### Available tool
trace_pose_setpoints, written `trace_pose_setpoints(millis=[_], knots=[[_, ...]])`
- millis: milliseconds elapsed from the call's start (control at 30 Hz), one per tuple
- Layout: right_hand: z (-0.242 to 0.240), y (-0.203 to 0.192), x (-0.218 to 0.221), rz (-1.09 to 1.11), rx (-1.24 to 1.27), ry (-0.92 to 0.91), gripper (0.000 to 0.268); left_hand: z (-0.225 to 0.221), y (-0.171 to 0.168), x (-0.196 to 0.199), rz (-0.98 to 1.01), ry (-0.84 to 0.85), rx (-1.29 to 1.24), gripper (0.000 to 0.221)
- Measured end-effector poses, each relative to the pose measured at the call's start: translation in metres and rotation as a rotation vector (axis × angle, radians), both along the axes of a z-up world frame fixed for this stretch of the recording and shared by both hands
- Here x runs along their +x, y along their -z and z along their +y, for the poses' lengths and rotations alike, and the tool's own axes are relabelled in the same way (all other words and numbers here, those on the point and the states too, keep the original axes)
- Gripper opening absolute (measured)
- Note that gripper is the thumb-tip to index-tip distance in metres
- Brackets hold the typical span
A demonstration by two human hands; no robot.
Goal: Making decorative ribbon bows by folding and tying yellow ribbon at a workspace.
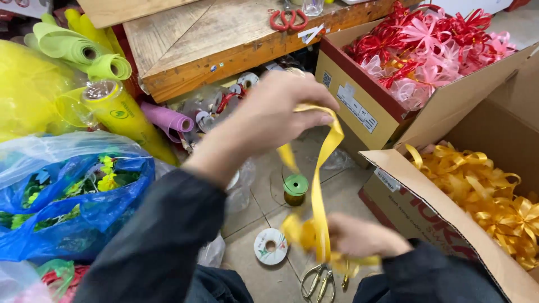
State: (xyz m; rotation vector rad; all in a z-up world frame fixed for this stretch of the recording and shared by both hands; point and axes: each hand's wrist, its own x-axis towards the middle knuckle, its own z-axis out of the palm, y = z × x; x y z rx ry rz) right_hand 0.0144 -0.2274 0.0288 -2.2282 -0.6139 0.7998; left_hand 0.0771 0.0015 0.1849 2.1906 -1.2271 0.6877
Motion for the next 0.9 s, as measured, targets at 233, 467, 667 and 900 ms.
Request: trace_pose_setpoints(millis=[233, 467, 667, 900], knots=[[-0.006, 0.030, -0.010, 0.899, 0.735, 0.000, 0.028, -0.017, 0.128, -0.025, 1.163, -0.581, 0.231, 0.062], [0.009, 0.037, -0.021, 1.019, 0.589, 0.054, 0.012, -0.035, 0.225, -0.079, 2.331, 0.099, -0.908, 0.052], [0.030, 0.035, -0.030, 0.755, 0.345, -0.279, 0.012, -0.037, 0.199, -0.085, 2.262, -0.056, -0.941, 0.026], [0.040, 0.054, -0.026, 0.705, 0.174, -0.288, 0.012, -0.031, 0.202, -0.078, 2.011, -0.080, -1.098, 0.022]])
